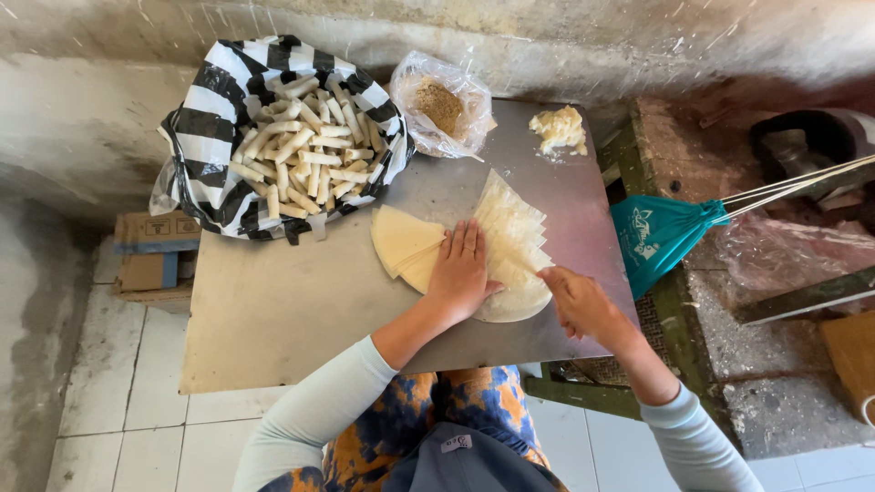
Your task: The person prepares spring rolls by placing a square of dough on a metal table, adding filling with a spoon, and folding the dough into a roll.
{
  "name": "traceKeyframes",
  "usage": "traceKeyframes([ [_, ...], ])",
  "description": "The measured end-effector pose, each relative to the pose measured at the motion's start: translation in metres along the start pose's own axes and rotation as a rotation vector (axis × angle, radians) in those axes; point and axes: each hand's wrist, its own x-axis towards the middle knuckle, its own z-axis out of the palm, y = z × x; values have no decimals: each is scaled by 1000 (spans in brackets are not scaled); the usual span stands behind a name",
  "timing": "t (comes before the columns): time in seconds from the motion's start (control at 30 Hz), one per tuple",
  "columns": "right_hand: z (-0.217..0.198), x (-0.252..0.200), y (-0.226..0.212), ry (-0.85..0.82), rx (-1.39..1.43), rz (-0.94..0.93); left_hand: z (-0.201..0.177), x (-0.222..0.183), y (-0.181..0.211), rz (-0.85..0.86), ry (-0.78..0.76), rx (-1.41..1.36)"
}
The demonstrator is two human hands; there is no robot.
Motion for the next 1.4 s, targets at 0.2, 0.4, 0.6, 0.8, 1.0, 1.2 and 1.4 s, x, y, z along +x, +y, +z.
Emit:
traceKeyframes([
  [0.2, 20, -24, 4, 208, -471, -300, -4, 0, 2, 3, -8, 18],
  [0.4, 33, -31, 19, 254, -709, -309, -9, 0, 3, 2, -17, 31],
  [0.6, 39, -41, 23, 567, -437, -376, -8, -1, 1, 8, -40, 51],
  [0.8, 84, -53, 5, 581, -194, -827, -1, 1, 0, -10, -9, -22],
  [1.0, 87, -50, -1, 485, -165, -835, -2, -1, -2, 12, -20, 3],
  [1.2, 90, -45, 4, 528, -168, -833, -1, 1, -5, 41, 11, -7],
  [1.4, 95, -43, 9, 586, -61, -798, -1, 2, -11, 79, 95, -101],
])
